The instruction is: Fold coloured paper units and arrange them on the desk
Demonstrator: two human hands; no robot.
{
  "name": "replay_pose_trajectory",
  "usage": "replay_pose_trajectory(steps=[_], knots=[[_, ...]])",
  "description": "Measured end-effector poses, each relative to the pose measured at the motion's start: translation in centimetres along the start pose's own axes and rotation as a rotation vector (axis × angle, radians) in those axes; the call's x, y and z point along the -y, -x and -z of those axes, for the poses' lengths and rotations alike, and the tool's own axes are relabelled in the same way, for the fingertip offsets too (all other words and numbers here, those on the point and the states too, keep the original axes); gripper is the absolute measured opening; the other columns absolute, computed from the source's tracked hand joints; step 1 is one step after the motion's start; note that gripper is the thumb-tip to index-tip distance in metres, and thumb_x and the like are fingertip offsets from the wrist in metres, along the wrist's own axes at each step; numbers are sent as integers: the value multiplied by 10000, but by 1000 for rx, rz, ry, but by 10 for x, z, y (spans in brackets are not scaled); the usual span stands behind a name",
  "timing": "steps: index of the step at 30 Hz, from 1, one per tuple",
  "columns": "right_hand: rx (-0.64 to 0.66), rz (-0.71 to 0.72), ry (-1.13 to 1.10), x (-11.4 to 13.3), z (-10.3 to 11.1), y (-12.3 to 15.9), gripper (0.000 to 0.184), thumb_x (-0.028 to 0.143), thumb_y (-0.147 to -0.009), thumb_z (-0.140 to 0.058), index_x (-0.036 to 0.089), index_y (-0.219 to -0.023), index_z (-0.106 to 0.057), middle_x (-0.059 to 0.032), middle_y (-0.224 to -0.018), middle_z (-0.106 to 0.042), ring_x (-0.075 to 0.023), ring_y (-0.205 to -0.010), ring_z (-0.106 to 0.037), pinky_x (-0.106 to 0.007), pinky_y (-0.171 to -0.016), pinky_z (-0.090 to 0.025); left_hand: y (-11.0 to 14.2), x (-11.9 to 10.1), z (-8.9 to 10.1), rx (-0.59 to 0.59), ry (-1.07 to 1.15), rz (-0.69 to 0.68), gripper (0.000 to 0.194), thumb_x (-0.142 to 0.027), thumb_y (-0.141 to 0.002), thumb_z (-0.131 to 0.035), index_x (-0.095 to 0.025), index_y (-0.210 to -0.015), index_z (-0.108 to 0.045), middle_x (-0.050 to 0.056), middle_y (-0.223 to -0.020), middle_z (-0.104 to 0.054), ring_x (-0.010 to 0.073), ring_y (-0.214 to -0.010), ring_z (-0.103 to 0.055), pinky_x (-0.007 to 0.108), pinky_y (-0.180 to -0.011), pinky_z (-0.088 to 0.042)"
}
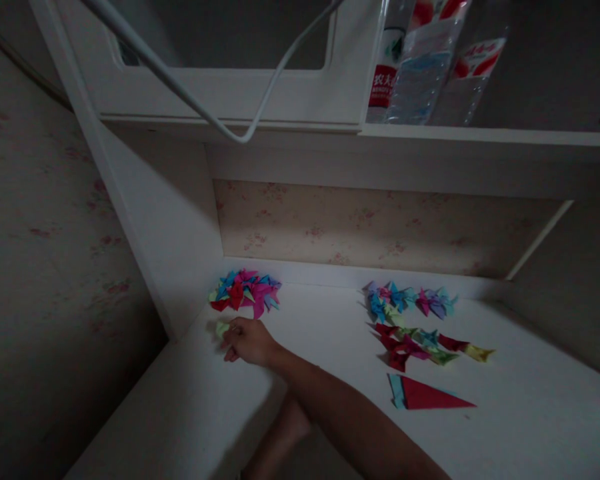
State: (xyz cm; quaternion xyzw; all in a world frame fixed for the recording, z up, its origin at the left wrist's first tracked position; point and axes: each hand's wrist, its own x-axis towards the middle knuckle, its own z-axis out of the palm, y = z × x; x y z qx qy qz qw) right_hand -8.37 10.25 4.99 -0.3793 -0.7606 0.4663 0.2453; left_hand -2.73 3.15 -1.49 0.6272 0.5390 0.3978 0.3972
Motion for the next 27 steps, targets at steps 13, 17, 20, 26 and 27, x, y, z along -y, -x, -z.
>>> replay_pose_trajectory(steps=[13, 17, 20, 26, 27], knots=[[-551, -59, -388, -84, 99, 196, 216, 407, -767, -641, 199, -821, -620, 7, -624, -628, -164, -584, -608, -270, -569, -457, 5, -13, 6, 26, 63, -13, 339, -432, -837, -472, -153, -705, -611, -15, -615, -562, 159, -626, -533, 242, -589, -387], [-597, -89, -275, -108, 95, 220, 198, 364, -812, -587, 210, -916, -655, 0, -644, -610, -163, -582, -571, -268, -548, -420, 8, -14, 6, 31, 110, 22, 409, -534, -821, -482, -155, -767, -629, -28, -622, -550, 137, -605, -499, 227, -571, -371], [-596, -18, -190, -109, 94, 224, 179, 319, -836, -552, 229, -903, -692, -23, -771, -614, -162, -653, -570, -272, -599, -428, 9, -15, 6, 47, 132, -25, 368, -508, -792, -556, -163, -860, -663, 14, -776, -651, 165, -727, -568, 237, -678, -426], [-562, 62, -172, -106, 100, 224, 174, 257, -843, -538, 235, -876, -707, -36, -828, -617, -170, -733, -560, -274, -654, -423, 9, -9, 5, 20, 138, -41, 322, -462, -781, -598, -169, -895, -666, 35, -823, -677, 185, -774, -602, 248, -720, -455], [-560, 64, -184, -107, 100, 224, 177, 262, -845, -537, 233, -885, -707, -39, -836, -618, -170, -735, -559, -274, -654, -424, 10, -10, 6, 51, 126, -38, 327, -461, -782, -595, -172, -913, -674, 38, -833, -682, 186, -776, -604, 249, -721, -457]])
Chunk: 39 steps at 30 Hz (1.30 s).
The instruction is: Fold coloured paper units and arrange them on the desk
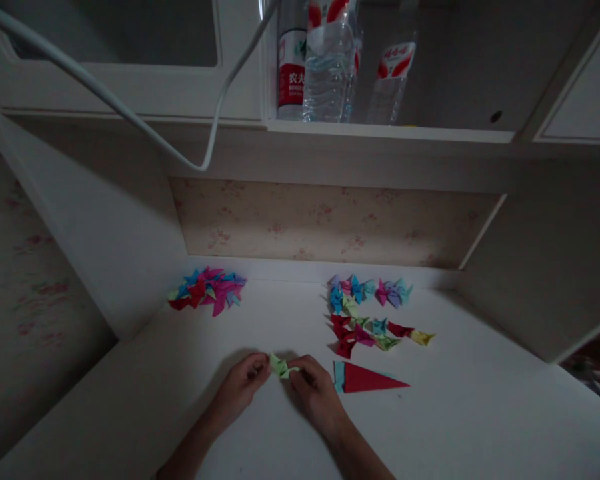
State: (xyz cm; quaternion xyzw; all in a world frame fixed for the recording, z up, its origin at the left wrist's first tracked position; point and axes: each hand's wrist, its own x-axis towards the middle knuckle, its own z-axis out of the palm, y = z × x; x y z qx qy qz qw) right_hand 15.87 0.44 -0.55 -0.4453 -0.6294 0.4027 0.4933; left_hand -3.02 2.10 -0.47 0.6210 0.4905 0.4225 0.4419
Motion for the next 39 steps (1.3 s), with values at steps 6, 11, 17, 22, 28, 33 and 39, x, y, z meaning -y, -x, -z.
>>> replay_pose_trajectory(steps=[6, 11, 17, 22, 28, 33, 39], knots=[[-20, -62, -88, -10, -1, 0, 218, 354, -824, -572, 216, -947, -688, -39, -841, -621, -154, -673, -550, -263, -597, -437, 1, -2, 1, 48, -61, 3, 331, -481, -768, -593, -181, -836, -717, 44, -818, -702, 203, -784, -606, 265, -730, -461], [-17, -96, -177, -7, -3, 0, 198, 358, -818, -565, 212, -896, -674, -29, -818, -614, -149, -648, -566, -260, -582, -445, 1, 3, -1, -8, 35, 93, 420, -523, -753, -600, -153, -928, -693, -24, -597, -586, 103, -492, -470, 200, -461, -349], [-16, -146, -136, -1, -3, 0, 175, 338, -802, -561, 205, -864, -657, 12, -644, -573, -138, -566, -522, -248, -536, -398, 2, -1, -2, 21, 72, 190, 490, -594, -718, -583, -145, -885, -683, -90, -454, -388, 63, -364, -281, 197, -365, -203], [-29, -163, -146, -7, -5, 0, 214, 375, -807, -565, 196, -896, -642, 41, -573, -509, -115, -513, -452, -226, -482, -341, 3, -7, -1, 3, -2, 121, 427, -557, -707, -619, -165, -853, -706, -7, -605, -602, 117, -508, -475, 200, -452, -341], [-30, -211, -200, -8, -6, 0, 313, 414, -807, -581, 188, -1022, -593, 61, -546, -488, -91, -467, -406, -202, -427, -284, 1, 0, -1, 21, -13, 26, 372, -527, -756, -591, -166, -792, -672, 24, -736, -650, 179, -724, -581, 238, -673, -450], [-43, -209, -235, -4, -8, 0, 336, 427, -806, -591, 212, -1061, -554, 22, -760, -533, -85, -515, -469, -203, -441, -336, 3, 1, 0, -17, -10, 11, 334, -490, -806, -556, -168, -787, -641, 0, -682, -599, 146, -638, -537, 221, -602, -422], [55, -165, -41, 3, -7, 2, 238, 422, -869, -504, 199, -903, -580, 50, -648, -495, -105, -540, -480, -216, -496, -343, 5, -5, 0, -40, 30, 91, 343, -515, -777, -584, -175, -759, -625, -45, -524, -498, 114, -490, -460, 199, -472, -355]])
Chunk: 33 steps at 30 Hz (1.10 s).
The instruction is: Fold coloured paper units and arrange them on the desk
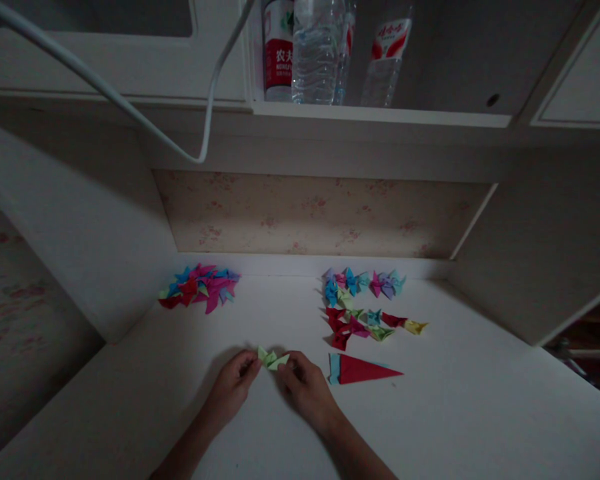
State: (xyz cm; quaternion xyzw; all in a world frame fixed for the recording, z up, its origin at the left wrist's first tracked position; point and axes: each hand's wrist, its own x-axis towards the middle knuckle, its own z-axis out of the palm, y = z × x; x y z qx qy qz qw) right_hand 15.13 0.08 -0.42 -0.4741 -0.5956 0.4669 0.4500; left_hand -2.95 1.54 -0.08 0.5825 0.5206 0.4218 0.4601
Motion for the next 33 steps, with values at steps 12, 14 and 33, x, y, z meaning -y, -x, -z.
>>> replay_pose_trajectory(steps=[12, 14, 33], knots=[[-47, -26, 1, -2, 0, -2, 247, 430, -878, -484, 196, -815, -528, 70, -549, -426, -97, -482, -401, -205, -445, -277, -4, 4, -1, 17, 38, 28, 353, -506, -754, -621, -160, -807, -666, -58, -494, -488, 98, -449, -427, 191, -447, -323], [-65, -28, 5, -1, 1, -2, 243, 424, -875, -492, 195, -810, -541, 60, -578, -439, -99, -503, -410, -207, -456, -285, -4, 4, -1, 30, 24, 28, 335, -486, -760, -620, -157, -803, -665, -49, -523, -509, 104, -484, -455, 193, -476, -347], [-43, 1, 28, -6, 3, -3, 267, 415, -901, -464, 174, -856, -571, 52, -588, -457, -105, -521, -435, -212, -491, -309, -5, 4, 0, 121, -82, -95, 289, -452, -827, -537, -181, -740, -585, -7, -709, -563, 167, -708, -522, 228, -662, -427]])
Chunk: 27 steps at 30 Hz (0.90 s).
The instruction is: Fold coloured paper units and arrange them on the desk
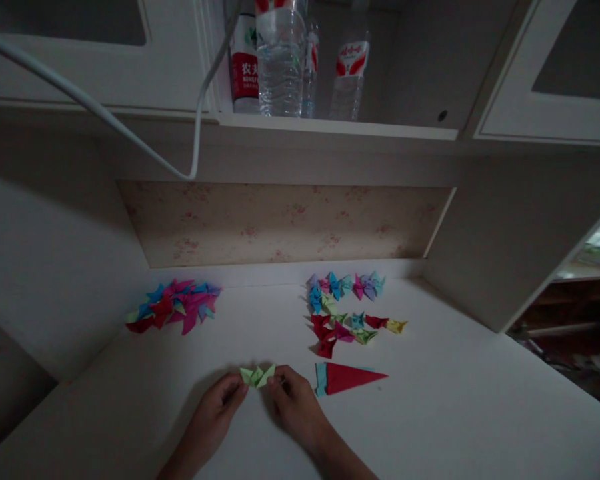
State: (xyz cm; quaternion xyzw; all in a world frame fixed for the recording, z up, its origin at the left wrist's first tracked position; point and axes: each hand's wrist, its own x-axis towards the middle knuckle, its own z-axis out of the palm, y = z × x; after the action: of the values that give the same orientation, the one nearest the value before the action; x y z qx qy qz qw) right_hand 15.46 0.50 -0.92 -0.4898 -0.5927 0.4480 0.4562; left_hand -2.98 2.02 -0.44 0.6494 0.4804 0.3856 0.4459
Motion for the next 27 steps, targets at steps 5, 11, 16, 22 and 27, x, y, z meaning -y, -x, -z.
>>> replay_pose_trajectory(steps=[5, 11, 16, 22, 27], knots=[[-34, 42, 36, 6, 1, 3, 253, 379, -899, -473, 174, -780, -561, 39, -613, -481, -117, -573, -451, -222, -555, -345, 0, -2, 0, -4, -7, -12, 291, -456, -824, -538, -183, -733, -584, -10, -695, -557, 164, -686, -519, 224, -641, -427], [-43, 59, 26, 9, 2, 3, 266, 376, -901, -465, 165, -808, -596, 13, -681, -524, -139, -656, -477, -231, -619, -376, -1, -1, 0, -13, -22, -2, 269, -435, -814, -557, -187, -730, -618, -2, -704, -601, 168, -698, -545, 217, -651, -433], [-39, 54, 3, 7, 2, 3, 278, 395, -898, -472, 164, -832, -613, 11, -692, -530, -136, -650, -471, -229, -616, -381, -2, 1, -1, -6, 4, 8, 267, -435, -813, -562, -183, -808, -650, 9, -762, -641, 183, -760, -580, 232, -706, -448], [-24, -2, -58, 6, 1, 3, 322, 457, -891, -475, 170, -820, -603, 38, -620, -469, -111, -550, -400, -217, -520, -332, 1, -4, 0, -19, -5, 13, 291, -449, -820, -551, -179, -791, -653, 12, -765, -638, 176, -734, -564, 231, -674, -437], [-7, -13, -46, 9, 1, 5, 341, 489, -887, -466, 182, -818, -596, 45, -598, -450, -121, -547, -405, -224, -522, -330, 2, -4, -1, -49, 4, -10, 315, -471, -824, -538, -175, -754, -624, 8, -718, -600, 168, -701, -537, 225, -642, -424]])
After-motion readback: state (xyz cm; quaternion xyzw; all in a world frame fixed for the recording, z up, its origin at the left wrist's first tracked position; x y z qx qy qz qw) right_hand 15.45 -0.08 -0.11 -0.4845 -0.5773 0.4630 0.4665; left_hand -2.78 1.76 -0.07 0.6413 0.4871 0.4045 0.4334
